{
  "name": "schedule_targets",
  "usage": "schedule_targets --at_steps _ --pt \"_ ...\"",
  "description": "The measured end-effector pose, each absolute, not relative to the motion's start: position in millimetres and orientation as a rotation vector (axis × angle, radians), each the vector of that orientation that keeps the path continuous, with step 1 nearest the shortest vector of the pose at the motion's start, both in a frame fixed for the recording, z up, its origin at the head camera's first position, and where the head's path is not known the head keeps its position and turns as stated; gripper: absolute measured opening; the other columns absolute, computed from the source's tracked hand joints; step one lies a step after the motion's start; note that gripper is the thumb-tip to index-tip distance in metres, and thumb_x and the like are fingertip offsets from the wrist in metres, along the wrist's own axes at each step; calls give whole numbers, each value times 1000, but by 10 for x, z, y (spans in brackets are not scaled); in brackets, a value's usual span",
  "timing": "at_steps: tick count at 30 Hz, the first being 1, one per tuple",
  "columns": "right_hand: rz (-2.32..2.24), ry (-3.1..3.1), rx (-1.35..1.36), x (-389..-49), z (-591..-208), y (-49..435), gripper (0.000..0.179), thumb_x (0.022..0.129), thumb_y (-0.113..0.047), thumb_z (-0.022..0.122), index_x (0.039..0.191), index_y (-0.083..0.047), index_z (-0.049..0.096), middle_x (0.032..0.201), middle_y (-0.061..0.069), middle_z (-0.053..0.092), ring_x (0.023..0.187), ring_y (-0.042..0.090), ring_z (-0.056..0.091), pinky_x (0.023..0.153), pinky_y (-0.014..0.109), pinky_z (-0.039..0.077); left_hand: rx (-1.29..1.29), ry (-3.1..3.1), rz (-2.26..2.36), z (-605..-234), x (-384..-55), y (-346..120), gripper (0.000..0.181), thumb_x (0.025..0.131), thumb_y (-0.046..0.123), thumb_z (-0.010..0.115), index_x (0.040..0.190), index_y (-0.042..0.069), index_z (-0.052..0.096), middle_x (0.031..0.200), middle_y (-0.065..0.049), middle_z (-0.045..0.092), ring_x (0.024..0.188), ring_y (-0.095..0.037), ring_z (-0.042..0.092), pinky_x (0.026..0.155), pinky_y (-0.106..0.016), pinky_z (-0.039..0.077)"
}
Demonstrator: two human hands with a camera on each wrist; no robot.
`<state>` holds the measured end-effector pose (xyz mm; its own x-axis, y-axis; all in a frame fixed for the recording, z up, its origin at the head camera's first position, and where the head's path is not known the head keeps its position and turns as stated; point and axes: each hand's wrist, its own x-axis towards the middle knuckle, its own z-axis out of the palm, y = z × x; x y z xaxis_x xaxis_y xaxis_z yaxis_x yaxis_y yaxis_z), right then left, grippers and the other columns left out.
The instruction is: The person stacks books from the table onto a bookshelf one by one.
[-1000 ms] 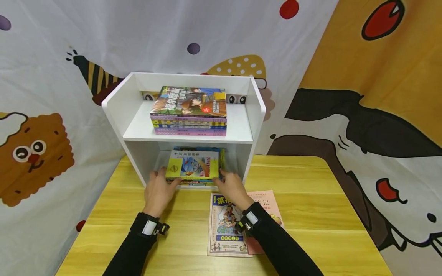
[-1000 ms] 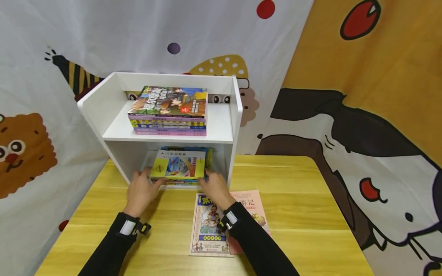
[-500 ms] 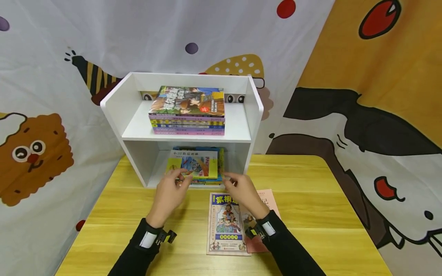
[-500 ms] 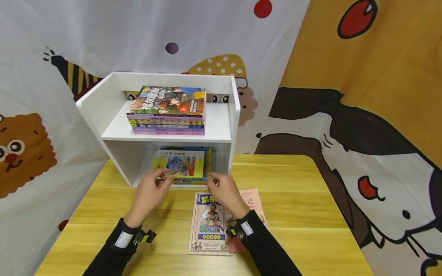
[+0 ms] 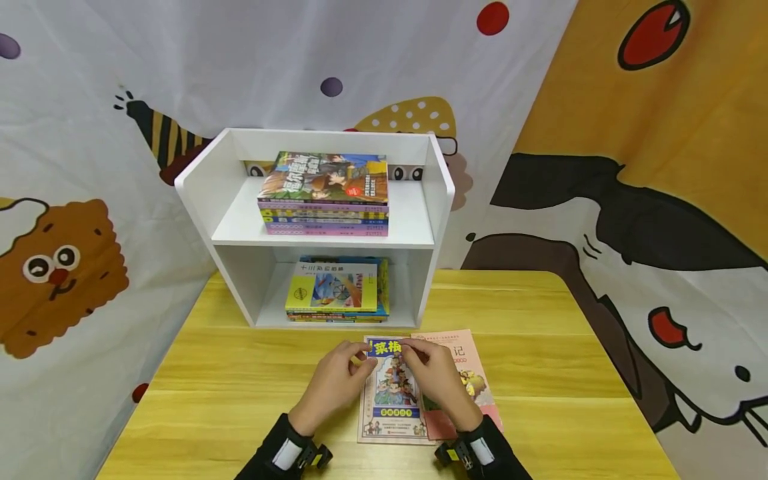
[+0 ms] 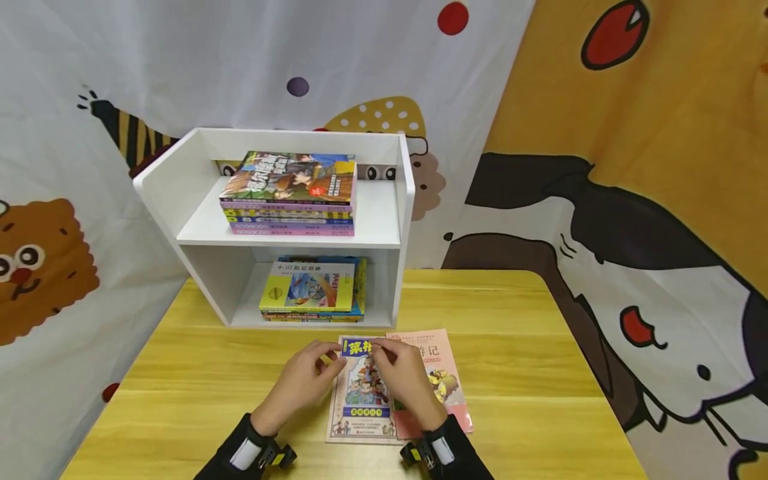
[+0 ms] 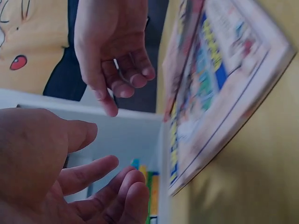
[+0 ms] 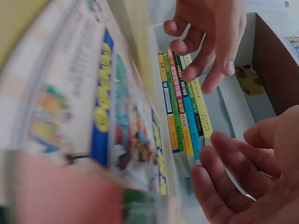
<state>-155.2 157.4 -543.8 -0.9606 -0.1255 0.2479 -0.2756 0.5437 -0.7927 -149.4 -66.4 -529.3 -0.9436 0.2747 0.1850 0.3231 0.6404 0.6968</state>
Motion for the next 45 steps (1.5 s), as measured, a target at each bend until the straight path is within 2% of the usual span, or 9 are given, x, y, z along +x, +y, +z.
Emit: schedule_targets --at_steps 8,13,17,20,24,26,31,35,45 --pt "1297 -2669 209 -1412 -5494 1732 25 91 -34 59 111 -23 69 100 -12 65 80 0 57 67 30 53 -609 -2792 -1182 -5414 -1405 -560 37 92 43 54 116 17 63 84 10 53 64 -5 48 55 -26 42" --pt "1119 -2673 153 -1458 -5435 1936 25 90 -29 61 112 -20 68 95 -5 65 74 7 56 63 35 51 -591 -2809 -1195 -5426 -1398 -516 38 92 45 53 116 17 63 86 11 53 67 -5 49 59 -27 44" --pt "966 -2695 0 -1525 -5398 2133 27 89 -30 62 110 -15 68 91 2 65 75 14 58 63 39 52 -620 -2842 -1216 -5433 -1393 -430 45 92 51 50 117 17 63 88 11 55 72 -3 50 63 -27 46" --pt "880 -2714 -109 -1568 -5397 2280 31 89 -32 60 110 -11 68 95 10 64 81 23 59 64 44 50 -649 -2857 -1213 -5446 -1399 -343 48 91 54 48 119 17 62 91 10 57 75 -4 51 65 -28 47" --pt "788 -2771 -187 -1601 -5436 2439 40 89 -34 58 117 -5 64 107 21 60 94 35 53 71 52 46 -689 -2854 -1220 -5480 -1427 -225 43 92 49 50 117 16 64 96 8 61 81 -4 53 71 -32 49" --pt "761 -2803 -208 -1603 -5461 2484 45 89 -36 59 120 -4 61 113 24 57 99 39 49 76 55 44 -712 -2860 -1208 -5504 -1447 -168 39 93 48 50 109 17 66 92 7 61 79 -6 53 69 -33 48" --pt "772 -2863 -211 -1589 -5530 2491 59 85 -42 63 128 -3 54 122 26 49 109 42 42 83 60 42 -716 -2907 -1140 -5568 -1488 -72 38 93 46 50 105 15 67 88 3 57 74 -9 48 62 -31 44" --pt "766 -2901 -195 -1579 -5593 2476 66 82 -45 66 131 -4 51 124 24 47 111 41 40 85 60 41 -680 -2925 -1094 -5568 -1508 -36 38 93 43 51 109 13 67 95 0 59 80 -9 49 68 -33 46" --pt "744 -2934 -182 -1544 -5630 2468 66 80 -42 68 131 -3 52 123 23 47 111 40 38 86 59 40 -686 -2900 -1082 -5582 -1510 -8 38 93 40 51 111 10 66 99 -5 62 87 -13 52 73 -37 48"
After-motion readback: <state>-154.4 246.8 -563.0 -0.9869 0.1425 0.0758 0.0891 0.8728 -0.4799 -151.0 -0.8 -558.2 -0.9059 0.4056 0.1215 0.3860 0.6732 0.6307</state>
